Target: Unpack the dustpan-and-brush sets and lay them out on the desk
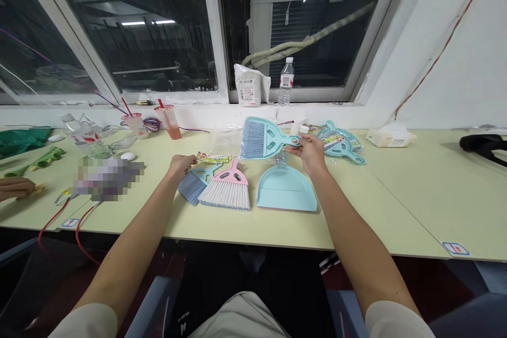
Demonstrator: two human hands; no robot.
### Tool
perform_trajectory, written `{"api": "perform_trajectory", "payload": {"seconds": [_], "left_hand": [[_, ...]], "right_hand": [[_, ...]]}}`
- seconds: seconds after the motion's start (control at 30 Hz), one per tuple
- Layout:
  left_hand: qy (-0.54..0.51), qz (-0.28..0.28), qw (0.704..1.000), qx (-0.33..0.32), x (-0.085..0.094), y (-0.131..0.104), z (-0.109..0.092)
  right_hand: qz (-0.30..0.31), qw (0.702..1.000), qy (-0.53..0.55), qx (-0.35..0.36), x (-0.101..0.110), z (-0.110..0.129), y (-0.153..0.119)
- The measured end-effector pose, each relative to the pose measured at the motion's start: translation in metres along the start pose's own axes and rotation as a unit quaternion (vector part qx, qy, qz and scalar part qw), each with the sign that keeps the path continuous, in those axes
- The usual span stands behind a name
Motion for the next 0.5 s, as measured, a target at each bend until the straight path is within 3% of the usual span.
{"api": "perform_trajectory", "payload": {"seconds": [0.1, 0.5], "left_hand": [[0.002, -0.007, 1.0, 0.009, -0.001, 0.005, -0.001], [-0.016, 0.058, 0.997, 0.051, -0.018, 0.018, -0.006]], "right_hand": [[0.005, 1.0, -0.005, 0.0, -0.001, 0.0, -0.001], [0.011, 1.0, -0.013, -0.011, -0.004, -0.003, -0.004]]}}
Point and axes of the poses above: each hand's wrist, its own y-axis towards the middle knuckle, its own x-axis out of the back of the hand, z = x × y, the point moved 7 cm from there along y, towards the middle knuckle, and after that the axes turned 5 degrees about -z, right-handed, at the moved point
